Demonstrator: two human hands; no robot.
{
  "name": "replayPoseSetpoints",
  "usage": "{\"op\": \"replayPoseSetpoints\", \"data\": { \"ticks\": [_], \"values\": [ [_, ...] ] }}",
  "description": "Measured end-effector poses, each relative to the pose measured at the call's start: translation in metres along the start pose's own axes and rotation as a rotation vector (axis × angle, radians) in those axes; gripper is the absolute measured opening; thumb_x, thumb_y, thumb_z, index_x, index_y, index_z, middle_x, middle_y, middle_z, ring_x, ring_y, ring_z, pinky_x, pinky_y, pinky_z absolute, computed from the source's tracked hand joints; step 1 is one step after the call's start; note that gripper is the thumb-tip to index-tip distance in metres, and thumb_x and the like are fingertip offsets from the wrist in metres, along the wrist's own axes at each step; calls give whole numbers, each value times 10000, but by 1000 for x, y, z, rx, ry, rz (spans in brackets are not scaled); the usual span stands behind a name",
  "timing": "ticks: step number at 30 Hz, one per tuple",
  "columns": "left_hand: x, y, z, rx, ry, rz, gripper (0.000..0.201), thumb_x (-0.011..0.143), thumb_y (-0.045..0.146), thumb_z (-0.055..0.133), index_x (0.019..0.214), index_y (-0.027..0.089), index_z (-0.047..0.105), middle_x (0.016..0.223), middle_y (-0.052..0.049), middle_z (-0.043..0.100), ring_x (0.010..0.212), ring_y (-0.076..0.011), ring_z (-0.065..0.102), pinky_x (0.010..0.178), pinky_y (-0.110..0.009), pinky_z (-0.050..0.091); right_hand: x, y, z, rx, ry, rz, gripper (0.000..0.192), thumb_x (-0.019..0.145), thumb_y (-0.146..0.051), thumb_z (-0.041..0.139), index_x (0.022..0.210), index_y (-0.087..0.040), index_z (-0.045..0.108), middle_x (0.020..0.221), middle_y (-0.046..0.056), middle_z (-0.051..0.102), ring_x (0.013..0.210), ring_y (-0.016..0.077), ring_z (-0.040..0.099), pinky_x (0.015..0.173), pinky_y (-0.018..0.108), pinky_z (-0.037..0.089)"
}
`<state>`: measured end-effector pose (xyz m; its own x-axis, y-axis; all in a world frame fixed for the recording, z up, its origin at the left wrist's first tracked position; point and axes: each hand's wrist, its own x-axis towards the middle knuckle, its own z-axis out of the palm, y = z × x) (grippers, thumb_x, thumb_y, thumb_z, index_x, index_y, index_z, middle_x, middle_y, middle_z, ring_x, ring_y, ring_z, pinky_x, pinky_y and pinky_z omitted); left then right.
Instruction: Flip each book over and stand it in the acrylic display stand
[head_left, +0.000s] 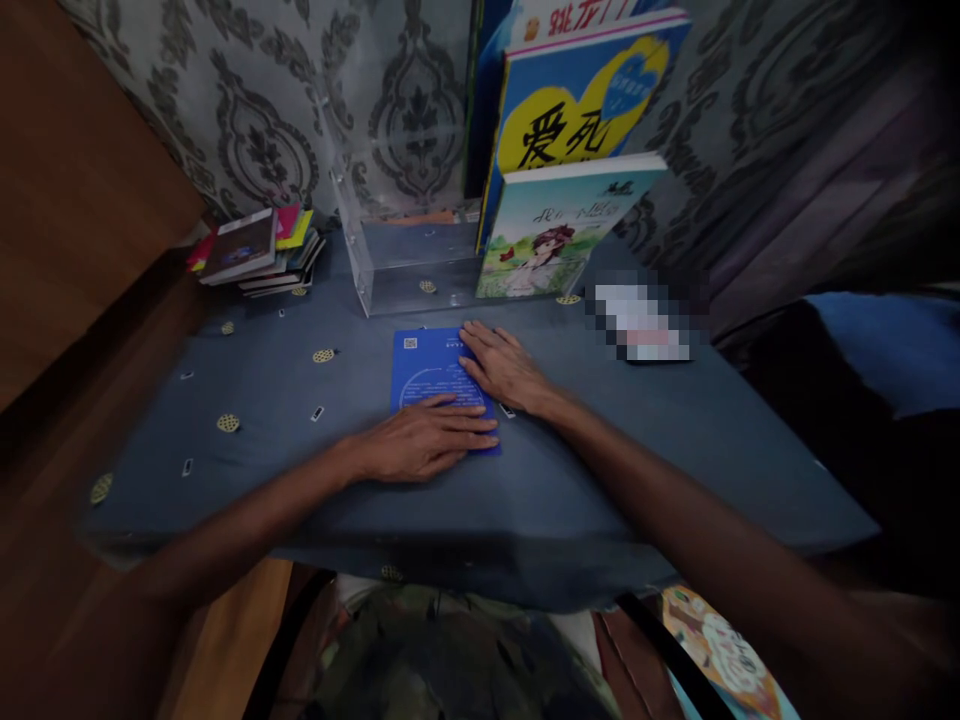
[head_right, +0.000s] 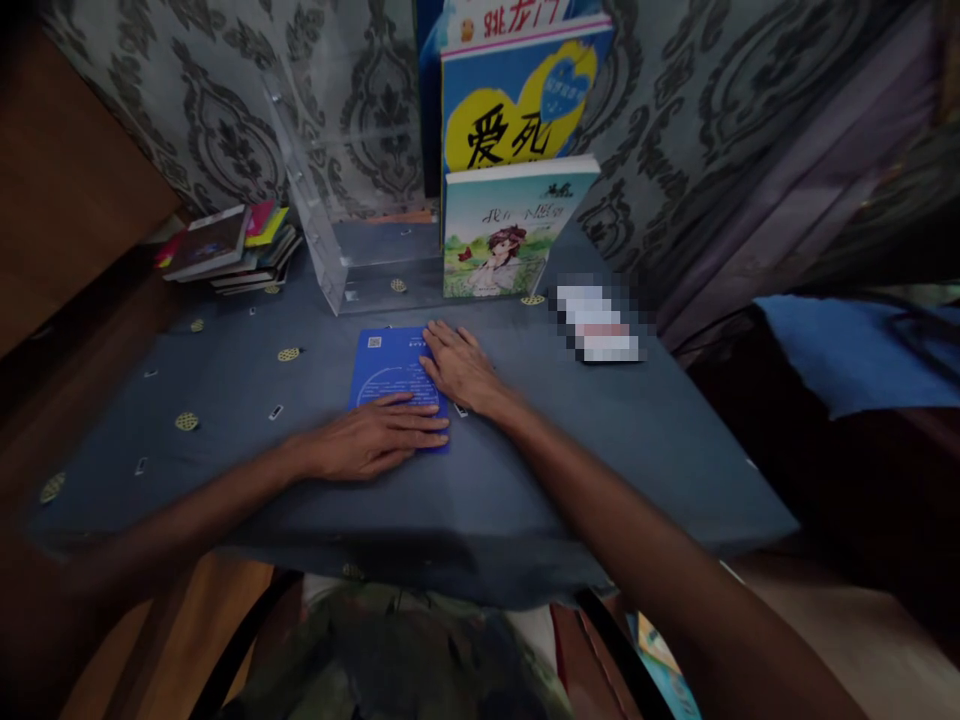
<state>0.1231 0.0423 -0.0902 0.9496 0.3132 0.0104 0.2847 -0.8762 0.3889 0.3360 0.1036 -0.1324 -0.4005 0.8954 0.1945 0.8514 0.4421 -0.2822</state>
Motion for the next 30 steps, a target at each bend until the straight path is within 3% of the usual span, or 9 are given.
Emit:
{"op": "replayPoseSetpoints", "data": {
  "ticks": [3,8,11,14,17,20,30],
  "values": [
    [-5,-28,-6,19,47,-72,424,1037,246,369,1424,289,535,1512,-6,522,1450,-158,417,1252,-428,233,0,2,1,0,12,-12,534,1010,-334,364,1476,-91,462,1567,178,436,1478,299,364,1201,537,303],
    [-24,-92,-24,131,300,-362,419,1025,284,399,1406,205,556,1483,-87,549,1395,-214,496,1184,-470,352,-2,3,0,-1,11,-16,530,1015,-347,362,1482,-116,460,1567,162,443,1477,290,367,1198,524,306],
    [-31,-112,-29,105,322,-374,402,1019,308,426,1371,207,593,1435,-80,597,1361,-225,533,1152,-454,400,-1,-4,-3,-35,29,-24,480,1018,-301,357,1440,-139,519,1529,162,496,1462,310,385,1188,573,281],
    [-31,-118,-29,78,334,-364,385,1009,304,463,1353,212,610,1420,-72,610,1347,-231,545,1146,-454,408,7,-23,-5,-64,26,-146,419,1022,-255,361,1339,-167,620,1452,153,576,1405,323,451,1178,605,252],
    [-31,-120,-26,66,356,-366,381,998,275,488,1348,189,612,1411,-88,615,1341,-231,552,1143,-452,412,18,-48,-2,-46,-5,-298,381,1016,-256,415,1312,-178,643,1394,143,609,1304,300,528,1114,529,376],
    [-31,-122,-24,50,369,-350,374,994,238,484,1339,186,617,1399,-87,624,1338,-216,557,1142,-438,416,21,-67,3,-23,-2,-355,374,1021,-279,431,1313,-206,651,1328,141,624,1228,298,549,1032,501,457],
    [-32,-124,-24,17,387,-344,376,998,224,479,1345,170,615,1410,-82,616,1333,-209,560,1150,-418,415,-33,-88,-2,195,-84,-516,313,1027,-320,488,1253,-309,703,1411,101,593,1334,278,499,1092,543,427]
  ]
}}
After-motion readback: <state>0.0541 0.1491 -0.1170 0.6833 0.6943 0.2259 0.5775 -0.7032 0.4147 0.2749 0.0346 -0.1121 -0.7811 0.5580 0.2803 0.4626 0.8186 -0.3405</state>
